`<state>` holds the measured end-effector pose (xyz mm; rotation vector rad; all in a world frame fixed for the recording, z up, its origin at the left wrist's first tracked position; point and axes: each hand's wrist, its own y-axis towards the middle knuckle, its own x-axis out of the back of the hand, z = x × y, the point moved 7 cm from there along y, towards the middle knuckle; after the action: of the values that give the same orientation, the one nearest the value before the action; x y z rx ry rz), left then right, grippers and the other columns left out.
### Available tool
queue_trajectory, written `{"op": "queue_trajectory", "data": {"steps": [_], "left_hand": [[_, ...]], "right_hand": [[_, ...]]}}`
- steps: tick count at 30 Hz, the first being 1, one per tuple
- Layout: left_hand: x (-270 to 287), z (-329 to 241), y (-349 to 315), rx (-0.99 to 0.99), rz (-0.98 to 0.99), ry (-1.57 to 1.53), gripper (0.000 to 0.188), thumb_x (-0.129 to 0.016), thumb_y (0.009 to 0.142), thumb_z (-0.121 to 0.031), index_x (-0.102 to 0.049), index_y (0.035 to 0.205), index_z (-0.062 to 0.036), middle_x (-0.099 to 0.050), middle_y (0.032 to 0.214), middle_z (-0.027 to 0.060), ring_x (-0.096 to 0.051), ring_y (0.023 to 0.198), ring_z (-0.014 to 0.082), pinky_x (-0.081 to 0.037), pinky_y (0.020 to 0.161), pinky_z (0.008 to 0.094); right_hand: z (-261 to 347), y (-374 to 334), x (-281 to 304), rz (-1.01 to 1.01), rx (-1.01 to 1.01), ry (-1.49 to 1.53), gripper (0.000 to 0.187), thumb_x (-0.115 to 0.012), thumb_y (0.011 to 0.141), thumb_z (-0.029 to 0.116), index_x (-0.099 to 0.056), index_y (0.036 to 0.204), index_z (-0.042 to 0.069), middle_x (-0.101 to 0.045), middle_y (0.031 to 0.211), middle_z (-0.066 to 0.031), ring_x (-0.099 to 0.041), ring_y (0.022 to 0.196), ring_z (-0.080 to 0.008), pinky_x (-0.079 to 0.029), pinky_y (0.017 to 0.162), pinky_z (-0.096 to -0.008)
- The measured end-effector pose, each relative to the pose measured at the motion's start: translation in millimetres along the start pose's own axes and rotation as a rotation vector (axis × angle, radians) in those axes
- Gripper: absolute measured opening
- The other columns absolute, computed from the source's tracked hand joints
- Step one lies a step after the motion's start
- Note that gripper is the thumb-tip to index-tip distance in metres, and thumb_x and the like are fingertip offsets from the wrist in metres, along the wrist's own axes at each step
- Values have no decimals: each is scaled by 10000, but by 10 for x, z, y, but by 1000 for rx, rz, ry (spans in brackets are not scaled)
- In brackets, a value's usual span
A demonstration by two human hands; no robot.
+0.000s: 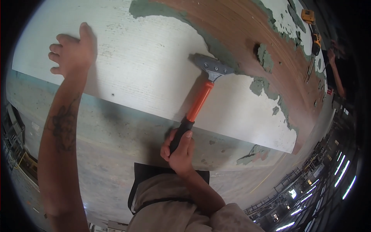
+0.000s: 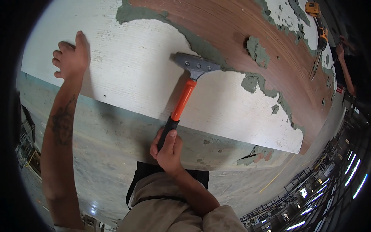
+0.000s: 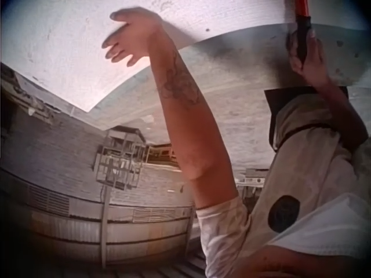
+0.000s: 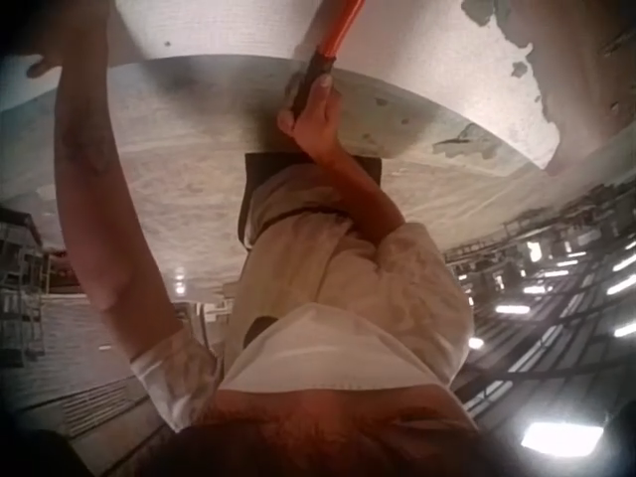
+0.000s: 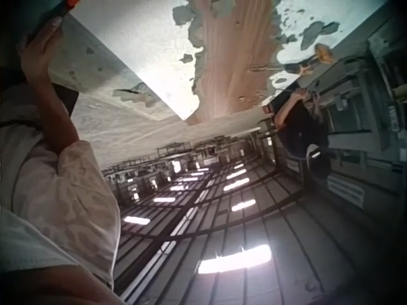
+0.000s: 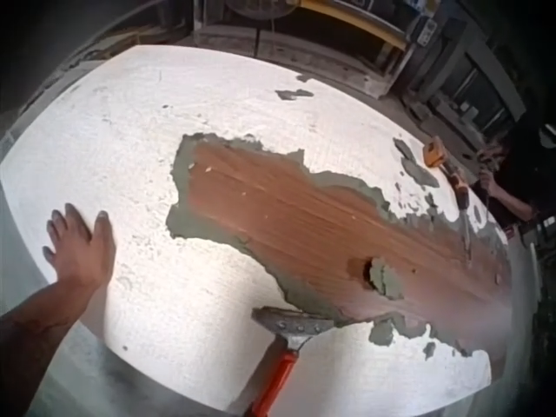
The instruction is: Scraping and drilling a large wooden surface to remove damaged material in a factory.
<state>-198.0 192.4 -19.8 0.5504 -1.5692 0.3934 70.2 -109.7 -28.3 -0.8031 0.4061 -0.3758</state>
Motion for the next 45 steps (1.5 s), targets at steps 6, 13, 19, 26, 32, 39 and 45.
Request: {"op": "queue_trajectory", "data": {"steps": [6, 13, 19, 26, 32, 39, 45], "left_hand": [[-37, -101, -56, -46, 20, -60, 1032, -405, 930, -719, -214, 1570, 67, -147, 1623, 372, -86, 1525, 514, -41, 1168, 716], [-152, 40, 60, 13, -86, 79, 982, -403, 902, -777, -344, 1531, -25, -284, 1581, 269, -218, 1484, 408, -131, 1140, 703], [-135, 10, 56, 13, -108, 85, 993, -404, 898, -780, -341, 1535, -21, -297, 1573, 277, -228, 1476, 411, -133, 1137, 697], [-46, -86, -38, -19, -2, 25, 998, -393, 936, -718, -273, 1530, 76, -222, 1586, 362, -138, 1509, 502, -92, 1148, 719], [-30, -25, 41, 15, -65, 76, 969, -405, 894, -777, -384, 1503, -23, -315, 1562, 273, -246, 1464, 399, -141, 1133, 683], [-117, 65, 74, 20, -96, 86, 967, -412, 889, -779, -393, 1499, -29, -317, 1566, 258, -246, 1464, 397, -139, 1136, 677], [-136, 62, 68, 3, -93, 101, 966, -413, 885, -782, -396, 1502, -38, -332, 1557, 244, -258, 1459, 388, -145, 1137, 671]], "right_hand": [[-54, 56, 90, -15, 36, 36, 659, -239, 1057, 659, -446, 934, 46, -428, 543, -68, -397, 394, -155, -306, 375, -297], [187, -189, 675, 12, -51, -197, 642, -269, 1067, 637, -507, 921, 59, -450, 530, -41, -387, 377, -128, -293, 367, -284], [533, -222, 1173, 96, -95, -420, 634, -277, 1089, 579, -510, 800, 65, -433, 497, -11, -395, 384, -106, -299, 385, -270], [342, -340, 1262, 142, -78, -437, 647, -290, 1080, 601, -500, 769, 73, -431, 492, -5, -404, 396, -98, -304, 392, -260], [294, -147, 972, 139, -53, -375, 680, -268, 1066, 638, -491, 779, 64, -430, 486, -18, -399, 378, -105, -300, 374, -267], [216, -196, 896, 122, -107, -251, 621, -257, 1118, 494, -504, 748, 61, -454, 489, -8, -405, 399, -103, -316, 403, -273], [180, -155, 933, 182, -118, -276, 614, -264, 1115, 502, -522, 787, 51, -466, 503, -14, -410, 408, -107, -325, 410, -272]]}}
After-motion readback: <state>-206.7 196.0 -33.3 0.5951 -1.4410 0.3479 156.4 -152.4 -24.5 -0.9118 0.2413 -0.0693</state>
